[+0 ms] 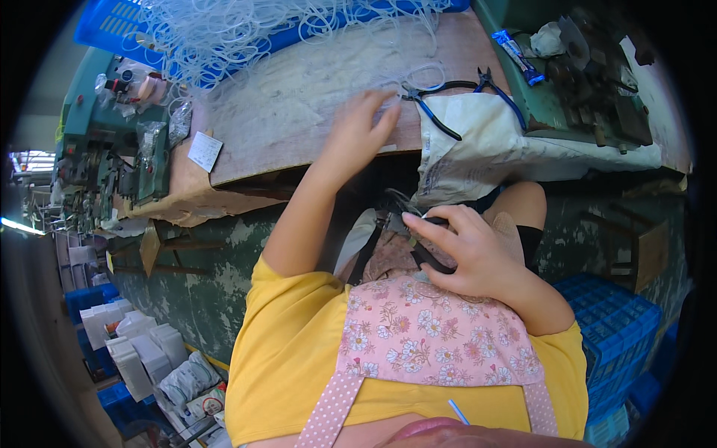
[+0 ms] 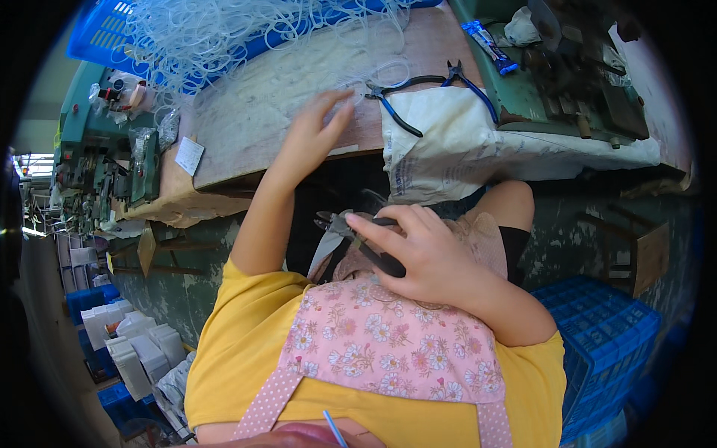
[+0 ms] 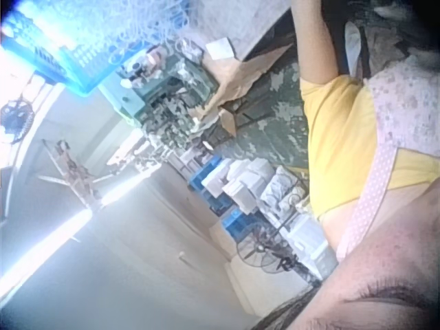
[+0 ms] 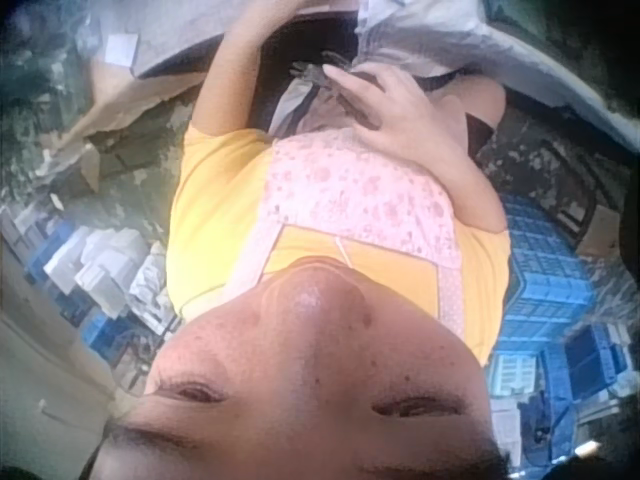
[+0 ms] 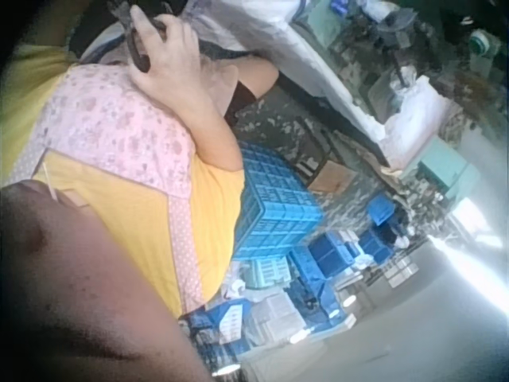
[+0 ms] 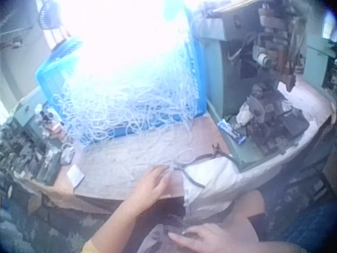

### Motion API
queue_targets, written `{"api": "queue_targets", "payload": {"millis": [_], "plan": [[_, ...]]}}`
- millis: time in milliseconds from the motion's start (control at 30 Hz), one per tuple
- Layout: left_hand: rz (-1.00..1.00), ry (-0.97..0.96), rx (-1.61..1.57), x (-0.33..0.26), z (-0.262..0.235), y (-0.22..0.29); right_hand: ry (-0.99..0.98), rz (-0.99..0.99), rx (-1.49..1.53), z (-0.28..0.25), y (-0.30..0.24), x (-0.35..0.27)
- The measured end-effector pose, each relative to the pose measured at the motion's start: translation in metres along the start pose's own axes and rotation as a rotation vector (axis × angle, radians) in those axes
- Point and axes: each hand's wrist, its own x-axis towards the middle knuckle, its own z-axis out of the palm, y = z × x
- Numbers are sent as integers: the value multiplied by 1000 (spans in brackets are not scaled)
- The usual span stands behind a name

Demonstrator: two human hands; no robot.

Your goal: The person repeatedly picks up clear plastic cords from a blue basket and uses pliers to cut them into short pieces. The cut pieces are placed on the workbench. The camera shakes several times during the task.

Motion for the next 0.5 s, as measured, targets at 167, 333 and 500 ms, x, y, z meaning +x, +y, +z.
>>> {"api": "queue_targets", "payload": {"millis": [167, 333, 500], "plan": [[98, 73, 636, 60, 29, -31, -68, 19, 0, 0, 0, -6], [-21, -30, 515, 68, 33, -39, -58, 73, 44, 1, 6, -7], [-31, -53, 448, 74, 24, -45, -57, 44, 52, 2, 7, -5]]}}
